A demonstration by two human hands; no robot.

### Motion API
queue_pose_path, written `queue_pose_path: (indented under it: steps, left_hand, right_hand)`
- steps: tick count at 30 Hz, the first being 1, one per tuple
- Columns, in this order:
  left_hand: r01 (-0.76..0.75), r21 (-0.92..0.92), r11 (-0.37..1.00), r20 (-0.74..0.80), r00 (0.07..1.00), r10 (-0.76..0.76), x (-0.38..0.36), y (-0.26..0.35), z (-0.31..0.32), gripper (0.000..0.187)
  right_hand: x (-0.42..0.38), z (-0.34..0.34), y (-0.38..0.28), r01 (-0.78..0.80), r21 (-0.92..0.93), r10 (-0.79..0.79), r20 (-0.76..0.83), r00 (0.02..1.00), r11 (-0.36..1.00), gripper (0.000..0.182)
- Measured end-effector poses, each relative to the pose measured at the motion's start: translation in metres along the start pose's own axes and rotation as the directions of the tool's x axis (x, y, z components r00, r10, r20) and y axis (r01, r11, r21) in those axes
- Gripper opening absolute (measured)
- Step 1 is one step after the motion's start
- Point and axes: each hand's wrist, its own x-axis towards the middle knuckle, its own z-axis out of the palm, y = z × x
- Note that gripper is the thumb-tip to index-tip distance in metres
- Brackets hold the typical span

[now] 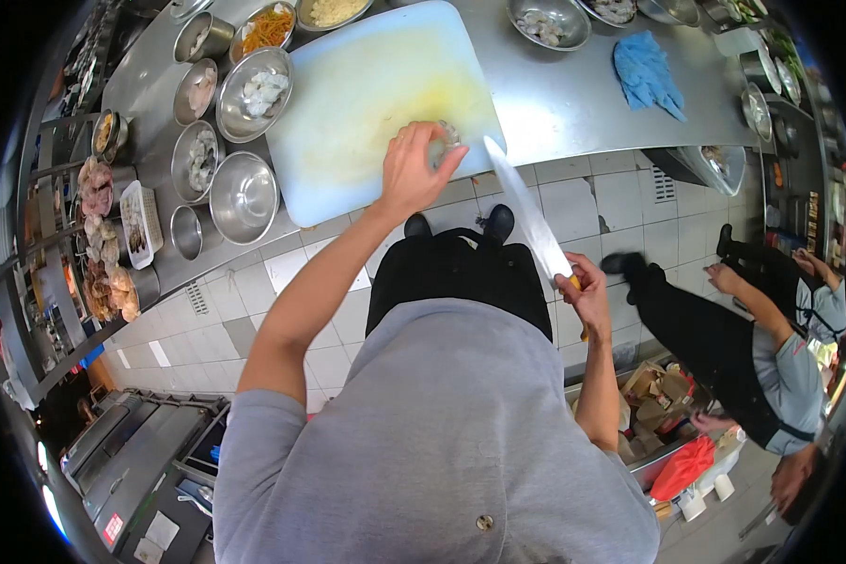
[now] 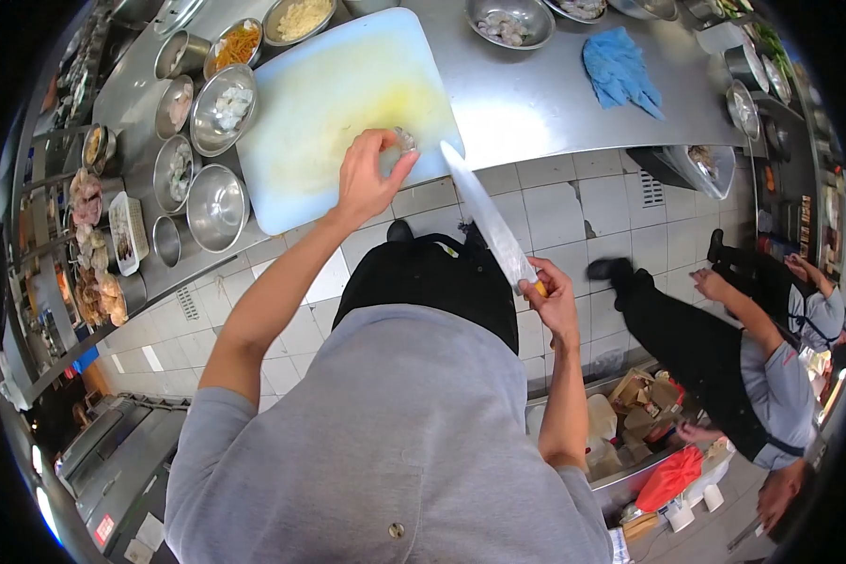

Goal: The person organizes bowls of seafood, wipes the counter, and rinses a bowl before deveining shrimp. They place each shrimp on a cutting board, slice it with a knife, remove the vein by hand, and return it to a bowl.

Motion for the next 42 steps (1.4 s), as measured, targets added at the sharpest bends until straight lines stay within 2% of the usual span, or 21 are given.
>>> queue_pose_path:
  steps: [1,4,5,7,10,14,17,19,20,22,23,26,29,32,38,41,42]
  left_hand:
    - [0.098,-0.036,0.995,-0.048,0.994,-0.099,0.006,0.01,0.002,0.051]
    - [0.335,0.049,0.941,0.077,0.938,-0.338,0.025,0.029,-0.005,0.049]
    - [0.371,-0.041,0.928,0.084,0.927,-0.367,0.027,0.025,-0.005,0.048]
    - [0.426,-0.216,0.879,0.109,0.905,-0.412,0.028,0.011,-0.001,0.046]
    - [0.515,-0.627,0.584,0.239,0.841,-0.485,0.022,-0.009,-0.007,0.045]
    - [0.5,-0.801,0.33,0.325,0.825,-0.462,0.01,-0.024,-0.023,0.051]
    - [0.498,-0.843,0.205,0.368,0.81,-0.457,0.003,-0.029,-0.035,0.048]
    - [0.557,-0.609,0.564,0.238,0.807,-0.54,0.001,-0.021,-0.044,0.043]
    - [0.57,-0.436,0.697,0.168,0.812,-0.559,0.0,-0.019,-0.048,0.04]
    - [0.374,-0.208,0.904,-0.041,0.92,-0.39,-0.009,-0.021,-0.048,0.03]
    - [0.266,-0.068,0.962,-0.122,0.954,-0.273,-0.011,-0.022,-0.047,0.026]
    - [0.123,-0.128,0.984,-0.03,0.991,-0.128,-0.007,-0.025,-0.04,0.021]
    - [0.121,-0.034,0.992,0.022,0.992,-0.121,0.001,-0.019,-0.032,0.022]
    - [0.138,0.054,0.989,0.022,0.99,-0.139,0.003,-0.015,-0.022,0.025]
    - [0.126,-0.003,0.992,-0.013,0.992,-0.126,-0.001,-0.019,-0.008,0.018]
    - [0.104,0.043,0.994,-0.064,0.993,-0.101,-0.001,-0.016,-0.009,0.013]
    - [0.086,-0.025,0.996,-0.061,0.994,-0.087,-0.002,-0.021,-0.008,0.011]
  right_hand:
    - [0.003,-0.001,-0.004,0.009,-0.023,-0.009,-0.018,1.0,1.0,0.038]
    - [0.023,0.007,-0.021,0.08,-0.086,-0.088,-0.1,0.991,0.993,0.038]
    - [0.03,0.01,-0.029,0.074,-0.096,-0.083,-0.096,0.992,0.993,0.04]
    - [0.045,0.014,-0.039,0.108,-0.177,-0.127,-0.1,0.987,0.978,0.041]
    - [0.061,0.015,-0.043,0.134,-0.245,-0.159,-0.088,0.983,0.96,0.042]
    - [0.065,0.018,-0.04,0.109,-0.255,-0.132,-0.076,0.988,0.961,0.041]
    - [0.064,0.022,-0.04,0.094,-0.238,-0.109,-0.051,0.993,0.967,0.039]
    - [0.065,0.024,-0.043,0.097,-0.229,-0.107,-0.035,0.994,0.969,0.037]
    - [0.065,0.026,-0.044,0.1,-0.225,-0.11,-0.032,0.993,0.969,0.037]
    - [0.067,0.026,-0.043,0.121,-0.244,-0.131,-0.024,0.991,0.962,0.036]
    - [0.07,0.026,-0.04,0.14,-0.265,-0.151,-0.02,0.988,0.954,0.036]
    - [0.072,0.028,-0.04,0.146,-0.282,-0.16,-0.028,0.987,0.948,0.036]
    - [0.072,0.029,-0.04,0.139,-0.287,-0.155,-0.034,0.987,0.948,0.037]
    - [0.073,0.028,-0.031,0.156,-0.3,-0.173,-0.03,0.985,0.941,0.039]
    - [0.071,0.032,-0.02,0.173,-0.305,-0.2,-0.059,0.978,0.936,0.04]
    - [0.068,0.032,-0.017,0.183,-0.301,-0.212,-0.068,0.975,0.936,0.04]
    - [0.067,0.034,-0.019,0.188,-0.3,-0.217,-0.067,0.974,0.935,0.04]
